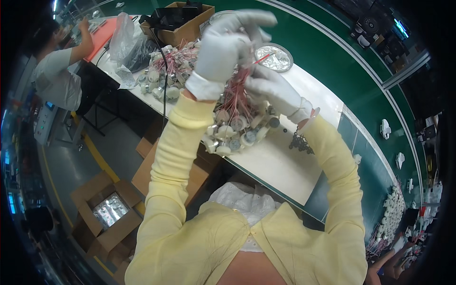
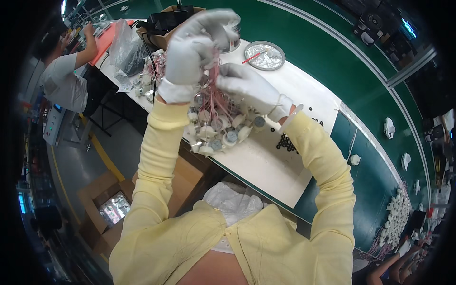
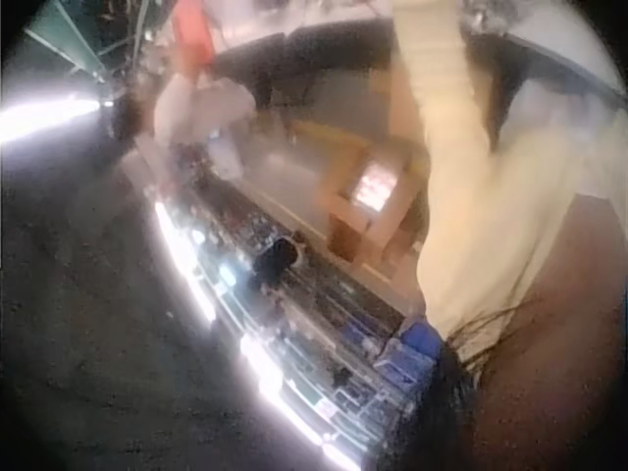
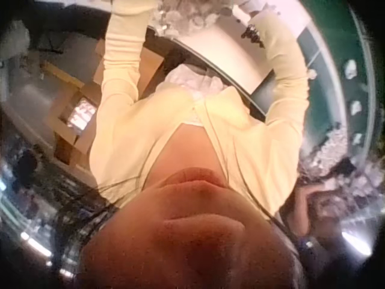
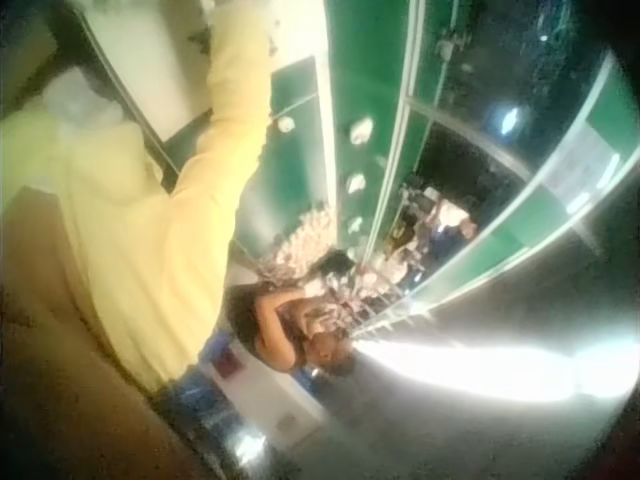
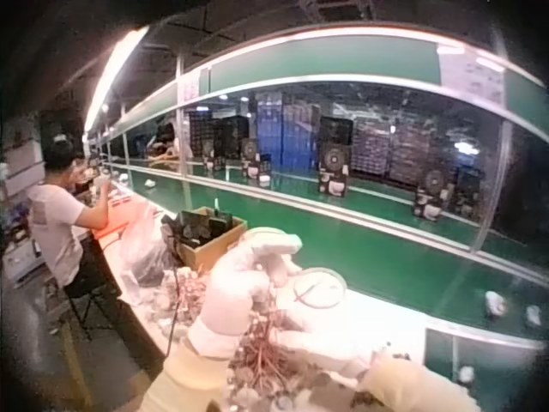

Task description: The person assembles small white electronic components with wires on a green workbench. They place black washers into the components, apply a silver paste with a brush, and then gather and bundle the finished units by their wires.

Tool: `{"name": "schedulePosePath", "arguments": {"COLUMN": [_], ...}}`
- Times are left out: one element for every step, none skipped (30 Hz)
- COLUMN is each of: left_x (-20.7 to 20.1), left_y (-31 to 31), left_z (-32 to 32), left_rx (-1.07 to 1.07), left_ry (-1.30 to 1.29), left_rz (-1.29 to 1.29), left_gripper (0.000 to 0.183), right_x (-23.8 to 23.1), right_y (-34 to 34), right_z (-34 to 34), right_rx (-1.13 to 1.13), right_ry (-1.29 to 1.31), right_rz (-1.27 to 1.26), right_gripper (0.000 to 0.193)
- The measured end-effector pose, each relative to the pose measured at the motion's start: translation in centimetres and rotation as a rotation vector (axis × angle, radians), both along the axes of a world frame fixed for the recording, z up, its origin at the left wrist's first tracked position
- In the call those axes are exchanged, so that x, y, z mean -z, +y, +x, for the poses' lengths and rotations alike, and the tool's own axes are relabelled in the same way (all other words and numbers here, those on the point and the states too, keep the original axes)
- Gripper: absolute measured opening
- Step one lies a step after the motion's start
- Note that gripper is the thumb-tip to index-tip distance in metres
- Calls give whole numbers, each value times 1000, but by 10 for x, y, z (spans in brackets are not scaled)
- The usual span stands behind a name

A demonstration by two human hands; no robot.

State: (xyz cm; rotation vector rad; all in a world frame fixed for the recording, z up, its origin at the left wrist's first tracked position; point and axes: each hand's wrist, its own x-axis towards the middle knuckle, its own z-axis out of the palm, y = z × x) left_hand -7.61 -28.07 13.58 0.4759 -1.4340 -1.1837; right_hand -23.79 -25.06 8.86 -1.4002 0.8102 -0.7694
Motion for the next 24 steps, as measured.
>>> {"name": "schedulePosePath", "arguments": {"left_x": [-2, -7, -11, -23, -18, -15, -9, 2, 11, 25, 42, 63, 80, 96, 86, 89, 88, 89, 94, 96, 93, 88, 85, 86], "left_y": [-14, -27, -36, -16, -5, 4, 12, 27, 47, 64, 82, 101, 103, 106, 99, 94, 88, 78, 68, 60, 55, 51, 47, 39], "left_z": [2, 7, 9, 9, 13, 19, 25, 30, 37, 39, 43, 45, 41, 39, 26, 6, -5, -7, -8, -8, -8, -6, -4, 2], "left_rx": [73, 137, 207, 95, -92, -274, -449, -548, -660, -781, -909, -800, -743, -697, -688, -785, -888, -880, -872, -863, -808, -752, -696, -654], "left_ry": [201, 246, 293, 244, 215, 193, 171, 221, 263, 261, 255, 144, -109, -349, -625, -749, -882, -868, -855, -841, -860, -877, -893, -796], "left_rz": [-173, -103, -25, 58, 0, -71, -141, -84, -28, 23, 75, 67, -14, -124, -331, -353, -382, -408, -434, -460, -448, -437, -426, -432], "left_gripper": [47, 46, 47, 39, 40, 41, 42, 38, 35, 33, 31, 30, 30, 30, 28, 28, 29, 32, 35, 38, 37, 36, 35, 34], "right_x": [0, 0, -2, -7, -8, -7, -9, -8, -8, -9, -6, -2, 1, -3, -2, -1, -2, 4, 14, 24, 34, 39, 39, 29], "right_y": [-4, -7, -5, -3, -1, 3, 3, 2, 3, 8, 7, 6, 6, 11, 9, 5, 3, 6, 5, 4, 4, 0, -3, -5], "right_z": [3, 5, 5, 6, 8, 7, -1, -14, -19, -18, -18, -21, -22, -9, -9, -11, -10, -4, -4, -4, -5, -6, -10, -8], "right_rx": [-50, -101, -41, 11, 62, 181, 197, 218, 224, 258, 247, 244, 246, 351, 315, 277, 232, 263, 261, 260, 261, 255, 215, 164], "right_ry": [80, 161, 183, 199, 216, 42, 30, 15, -8, -75, -131, -182, -228, -236, -142, -48, 34, 91, 137, 183, 229, 177, 139, 99], "right_rz": [-34, -69, -80, -90, -100, -13, 1, 18, 37, 71, 77, 78, 80, 50, 2, -47, -100, -251, -335, -418, -503, -433, -379, -321], "right_gripper": [43, 43, 41, 40, 38, 30, 30, 30, 30, 28, 29, 29, 30, 29, 31, 32, 35, 40, 40, 41, 43, 45, 44, 44]}}
